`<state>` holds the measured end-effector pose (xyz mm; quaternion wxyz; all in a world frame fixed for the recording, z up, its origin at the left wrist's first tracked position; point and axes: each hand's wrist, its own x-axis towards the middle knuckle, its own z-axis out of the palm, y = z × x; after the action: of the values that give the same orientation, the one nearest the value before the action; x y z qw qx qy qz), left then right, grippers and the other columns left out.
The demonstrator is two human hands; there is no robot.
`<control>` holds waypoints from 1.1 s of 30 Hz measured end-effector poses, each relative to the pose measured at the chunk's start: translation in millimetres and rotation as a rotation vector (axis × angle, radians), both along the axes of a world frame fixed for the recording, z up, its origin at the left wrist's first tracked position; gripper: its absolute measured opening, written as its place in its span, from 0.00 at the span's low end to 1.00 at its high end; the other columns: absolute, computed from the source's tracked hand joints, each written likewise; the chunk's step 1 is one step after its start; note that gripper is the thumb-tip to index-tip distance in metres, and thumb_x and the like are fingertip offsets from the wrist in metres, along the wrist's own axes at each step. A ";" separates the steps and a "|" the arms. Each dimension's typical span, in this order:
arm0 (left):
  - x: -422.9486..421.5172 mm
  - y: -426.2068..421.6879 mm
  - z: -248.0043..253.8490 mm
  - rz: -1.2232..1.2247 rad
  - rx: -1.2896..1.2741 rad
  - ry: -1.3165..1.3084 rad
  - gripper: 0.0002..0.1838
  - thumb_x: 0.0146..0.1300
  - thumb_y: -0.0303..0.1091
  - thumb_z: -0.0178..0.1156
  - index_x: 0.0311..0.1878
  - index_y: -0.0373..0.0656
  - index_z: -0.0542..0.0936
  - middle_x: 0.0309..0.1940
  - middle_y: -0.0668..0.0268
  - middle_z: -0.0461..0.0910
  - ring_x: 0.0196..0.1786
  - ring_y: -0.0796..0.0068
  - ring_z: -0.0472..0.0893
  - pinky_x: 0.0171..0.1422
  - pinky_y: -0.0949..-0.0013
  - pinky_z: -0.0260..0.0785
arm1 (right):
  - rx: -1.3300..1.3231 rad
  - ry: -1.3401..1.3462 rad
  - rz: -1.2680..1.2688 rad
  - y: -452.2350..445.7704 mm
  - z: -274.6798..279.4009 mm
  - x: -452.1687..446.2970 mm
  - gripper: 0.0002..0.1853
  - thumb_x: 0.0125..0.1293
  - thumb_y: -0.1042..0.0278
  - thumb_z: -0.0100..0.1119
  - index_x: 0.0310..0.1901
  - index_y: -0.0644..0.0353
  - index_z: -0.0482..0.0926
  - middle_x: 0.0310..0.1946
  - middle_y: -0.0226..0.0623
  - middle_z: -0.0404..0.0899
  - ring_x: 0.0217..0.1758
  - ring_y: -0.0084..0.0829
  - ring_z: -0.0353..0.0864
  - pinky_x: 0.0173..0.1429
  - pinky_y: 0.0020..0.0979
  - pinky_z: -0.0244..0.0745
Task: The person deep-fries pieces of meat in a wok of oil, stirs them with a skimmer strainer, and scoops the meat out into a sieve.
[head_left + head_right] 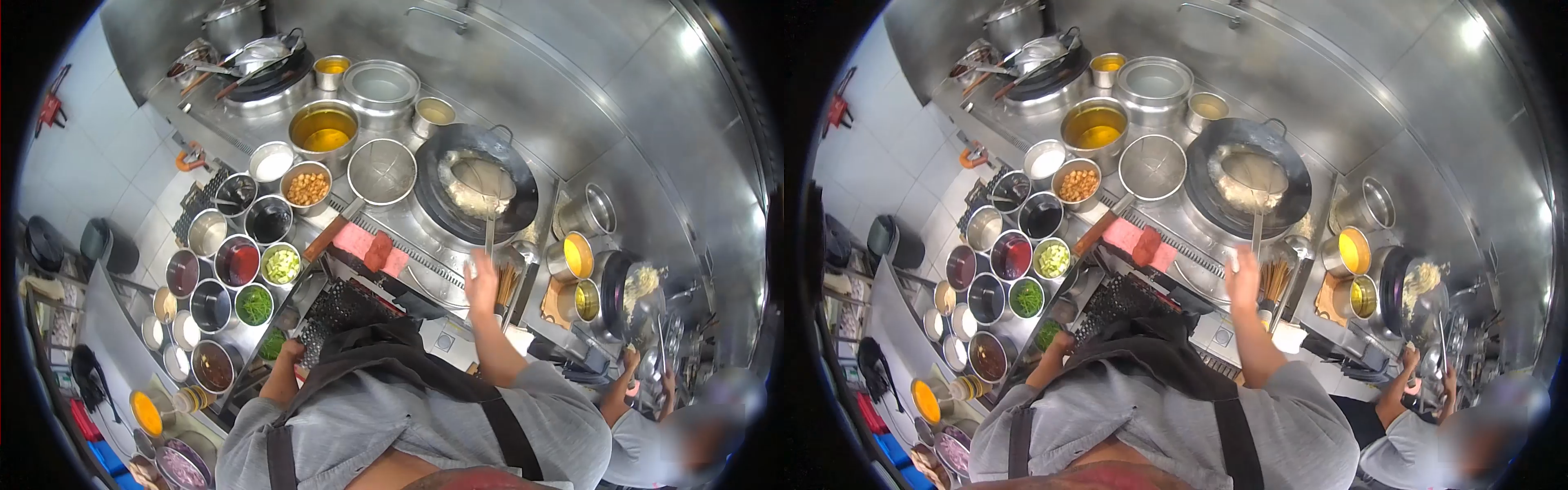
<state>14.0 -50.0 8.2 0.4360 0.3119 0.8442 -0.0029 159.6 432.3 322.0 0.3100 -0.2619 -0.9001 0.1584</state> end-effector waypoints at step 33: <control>271.7 5.0 105.6 1.898 -0.088 -0.180 0.18 0.44 0.42 0.58 0.37 0.42 0.85 0.42 0.53 0.82 0.45 0.55 0.81 0.49 0.59 0.73 | -0.095 -1.062 2.053 -290.3 -65.1 -200.8 0.16 0.59 0.64 0.58 0.45 0.65 0.80 0.30 0.49 0.82 0.34 0.42 0.84 0.41 0.35 0.75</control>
<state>285.6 -45.1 113.8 0.3314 -0.5206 0.7076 0.3443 -41.3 142.0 256.9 -0.3919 0.5478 -0.6994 0.2392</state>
